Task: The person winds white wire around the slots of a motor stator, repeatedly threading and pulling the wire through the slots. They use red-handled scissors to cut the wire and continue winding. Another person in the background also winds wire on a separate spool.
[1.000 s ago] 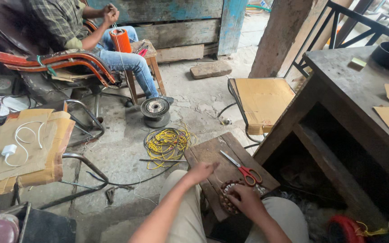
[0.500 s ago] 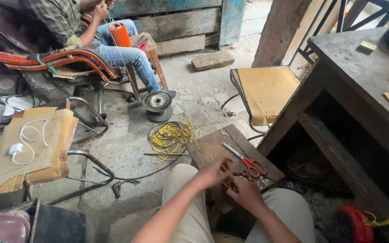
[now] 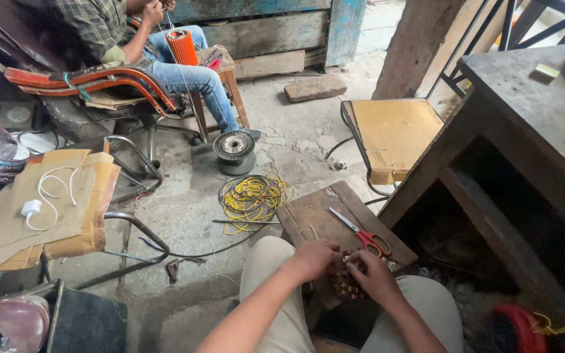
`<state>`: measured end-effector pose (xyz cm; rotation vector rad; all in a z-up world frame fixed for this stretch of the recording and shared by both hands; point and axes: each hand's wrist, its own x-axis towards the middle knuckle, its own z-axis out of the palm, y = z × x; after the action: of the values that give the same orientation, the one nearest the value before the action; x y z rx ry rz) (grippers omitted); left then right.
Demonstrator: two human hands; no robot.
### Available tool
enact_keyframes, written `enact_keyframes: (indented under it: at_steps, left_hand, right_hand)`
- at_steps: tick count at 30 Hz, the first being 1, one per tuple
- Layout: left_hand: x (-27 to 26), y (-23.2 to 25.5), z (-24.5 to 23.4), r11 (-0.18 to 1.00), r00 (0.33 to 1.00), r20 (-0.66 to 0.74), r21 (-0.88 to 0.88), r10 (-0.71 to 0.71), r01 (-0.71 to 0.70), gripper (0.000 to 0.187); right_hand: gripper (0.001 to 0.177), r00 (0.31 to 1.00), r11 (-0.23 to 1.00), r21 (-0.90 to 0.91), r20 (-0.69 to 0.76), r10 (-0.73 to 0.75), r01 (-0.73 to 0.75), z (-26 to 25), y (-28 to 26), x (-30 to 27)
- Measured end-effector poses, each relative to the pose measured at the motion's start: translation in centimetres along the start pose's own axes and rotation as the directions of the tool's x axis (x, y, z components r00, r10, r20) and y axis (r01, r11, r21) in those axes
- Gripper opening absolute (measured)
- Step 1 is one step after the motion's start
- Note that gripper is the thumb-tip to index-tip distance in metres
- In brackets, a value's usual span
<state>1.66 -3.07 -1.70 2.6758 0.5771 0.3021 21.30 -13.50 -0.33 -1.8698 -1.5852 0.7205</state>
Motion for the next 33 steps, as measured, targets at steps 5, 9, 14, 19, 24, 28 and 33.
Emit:
enact_keyframes:
  at_steps: [5, 9, 14, 19, 24, 28, 33]
  left_hand:
    - [0.8, -1.5, 2.9, 0.948, 0.986, 0.166, -0.311, -0.015, 0.067, 0.034]
    - [2.0, -4.1, 3.8, 0.783, 0.987, 0.16, -0.615, 0.003, 0.097, 0.06]
    - [1.8, -9.5, 2.3, 0.347, 0.853, 0.031, -0.906, -0.52, 0.244, 0.049]
    - [0.6, -12.1, 1.9, -0.187, 0.487, 0.091, -0.971, -0.869, -0.151, 0.042]
    - [1.1, -10.4, 1.8, 0.546, 0.302, -0.495, -0.83, -0.814, 0.11, 0.033]
    - [1.9, -6.5, 0.9, 0.665, 0.799, -0.258, -0.713, -0.543, 0.222, 0.027]
    - [0.3, -2.4, 0.5, 0.896, 0.981, 0.02, -0.403, -0.195, 0.186, 0.025]
  right_hand:
    - [0.021, 0.989, 0.991, -0.053, 0.09, -0.115, 0.121, -0.2, -0.1, -0.4]
    - [0.021, 0.974, 0.972, -0.124, 0.135, -0.182, 0.199, -0.1, -0.1, -0.5]
    - [0.016, 0.96, 0.973, -0.063, 0.188, -0.207, 0.223, 0.3, -0.2, -0.8]
    - [0.016, 0.959, 0.957, -0.11, 0.123, -0.255, 0.269, 0.3, -0.4, -1.0]
    - [0.018, 0.981, 0.963, -0.202, 0.103, -0.162, 0.18, 0.7, -1.8, -0.7]
    - [0.017, 0.996, 0.972, -0.222, 0.061, -0.059, 0.071, 0.9, -2.6, -1.0]
    - [0.017, 0.986, 0.934, -0.318, 0.003, -0.169, 0.162, 1.3, -2.5, -1.2]
